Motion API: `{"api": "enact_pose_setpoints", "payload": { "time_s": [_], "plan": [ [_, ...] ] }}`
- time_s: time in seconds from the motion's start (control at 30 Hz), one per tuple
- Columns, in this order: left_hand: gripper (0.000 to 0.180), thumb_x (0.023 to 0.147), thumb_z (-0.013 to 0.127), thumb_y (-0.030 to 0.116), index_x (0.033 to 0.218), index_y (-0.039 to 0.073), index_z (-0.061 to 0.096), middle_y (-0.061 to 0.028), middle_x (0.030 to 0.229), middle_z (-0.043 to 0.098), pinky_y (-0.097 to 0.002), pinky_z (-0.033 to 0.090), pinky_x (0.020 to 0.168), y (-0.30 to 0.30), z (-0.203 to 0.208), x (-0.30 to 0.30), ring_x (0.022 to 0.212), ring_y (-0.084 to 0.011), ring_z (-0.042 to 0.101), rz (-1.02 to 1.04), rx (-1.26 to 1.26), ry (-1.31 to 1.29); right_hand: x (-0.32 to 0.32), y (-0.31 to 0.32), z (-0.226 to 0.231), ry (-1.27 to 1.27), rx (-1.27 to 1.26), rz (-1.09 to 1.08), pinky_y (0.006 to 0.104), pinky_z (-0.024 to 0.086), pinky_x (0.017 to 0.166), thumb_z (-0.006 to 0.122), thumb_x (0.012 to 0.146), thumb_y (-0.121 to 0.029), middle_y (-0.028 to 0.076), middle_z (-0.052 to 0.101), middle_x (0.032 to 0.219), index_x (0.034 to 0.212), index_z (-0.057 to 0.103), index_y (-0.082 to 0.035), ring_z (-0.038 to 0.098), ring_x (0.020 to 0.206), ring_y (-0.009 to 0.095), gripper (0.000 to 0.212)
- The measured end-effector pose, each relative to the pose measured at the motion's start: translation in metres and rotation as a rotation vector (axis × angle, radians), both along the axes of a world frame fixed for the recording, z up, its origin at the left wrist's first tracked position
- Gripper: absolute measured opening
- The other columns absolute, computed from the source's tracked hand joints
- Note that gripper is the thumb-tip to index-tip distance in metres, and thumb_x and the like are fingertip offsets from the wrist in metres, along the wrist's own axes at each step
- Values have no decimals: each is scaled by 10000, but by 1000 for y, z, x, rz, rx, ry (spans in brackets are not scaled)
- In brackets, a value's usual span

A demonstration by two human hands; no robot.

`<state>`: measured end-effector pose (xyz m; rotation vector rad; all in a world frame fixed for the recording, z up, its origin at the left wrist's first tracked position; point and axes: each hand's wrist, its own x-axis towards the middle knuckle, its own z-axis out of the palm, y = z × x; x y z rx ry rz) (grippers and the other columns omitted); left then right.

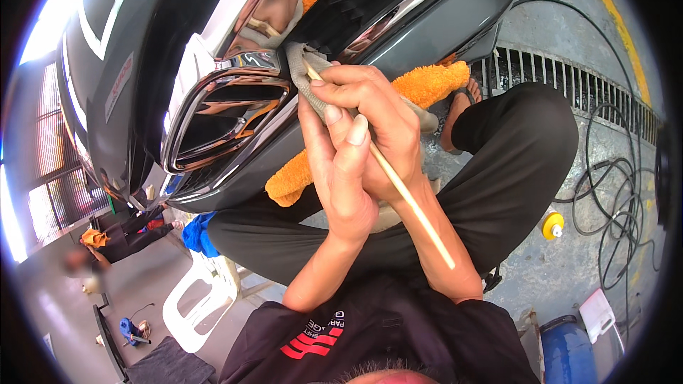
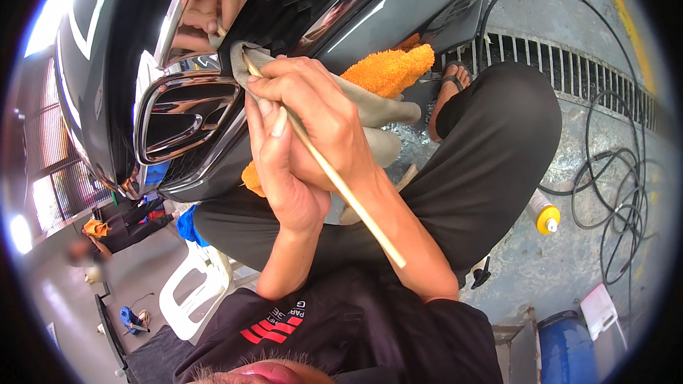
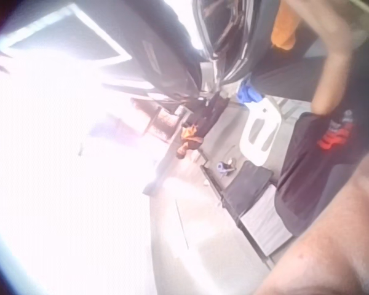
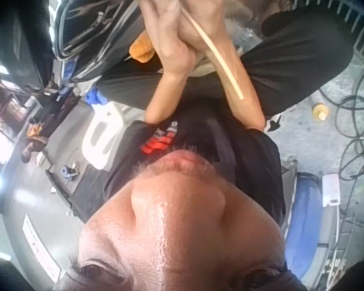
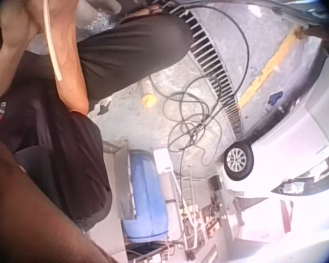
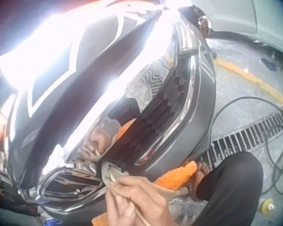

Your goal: The person cleans the front grille of a dark-colored car using a wooden stick wrapped in a cloth and an orange microfiber towel. They repeatedly insert the stick into the grille crevices to remove debris and wipe the surrounding chrome trim.

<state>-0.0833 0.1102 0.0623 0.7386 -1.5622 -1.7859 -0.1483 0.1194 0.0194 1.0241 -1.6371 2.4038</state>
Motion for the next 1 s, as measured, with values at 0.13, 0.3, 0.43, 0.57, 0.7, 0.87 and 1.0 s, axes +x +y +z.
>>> {"api": "enact_pose_setpoints", "payload": {
  "time_s": [0.13,0.3,0.43,0.57,0.7,0.87,1.0],
  "plan": [
    [809,1044,542,320,1692,-31,207,-152,1583,451,-372,331,1252,0,-12,9,1499,-226,448,-34,32,14,-4,3,-10,52,7,40,418,589,874,748,902,34,196,741,1086,1090,733,34,727,968,357,188],
    [775,1020,524,306,1649,-61,260,-177,1546,469,-391,314,1254,-3,-7,1,1489,-245,444,6,44,71,-2,4,3,111,68,6,429,589,893,757,882,27,209,736,1115,1113,734,49,725,990,363,233],
    [813,1013,541,317,1658,-76,239,-168,1521,462,-377,335,1217,3,-10,7,1439,-237,461,-53,-22,50,-6,15,11,109,131,63,413,581,869,736,891,2,210,739,1095,1095,741,53,721,964,349,211],
    [889,1002,590,304,1692,-71,173,-173,1535,439,-363,363,1196,16,-6,3,1412,-207,474,10,64,75,-6,15,5,55,91,64,404,581,876,730,891,5,207,749,1061,1078,737,52,729,955,348,193],
    [916,1001,620,277,1713,-58,152,-189,1581,427,-362,350,1214,19,-9,3,1454,-227,458,14,23,37,-5,16,3,-61,68,73,396,596,857,732,928,-39,202,763,1054,1085,733,41,752,939,342,177],
    [859,1025,591,254,1710,-67,182,-186,1639,393,-360,323,1236,17,-2,-2,1502,-239,421,39,-67,-3,-4,18,1,-121,112,129,310,584,873,689,1049,-75,163,779,1120,1197,715,59,742,987,183,201],
    [868,1072,608,233,1707,-92,112,-216,1616,385,-383,342,1226,13,-4,1,1473,-252,425,21,-60,19,-4,10,1,-122,87,69,405,605,814,718,963,-51,198,766,1038,1110,717,44,763,916,349,174]
  ]
}}
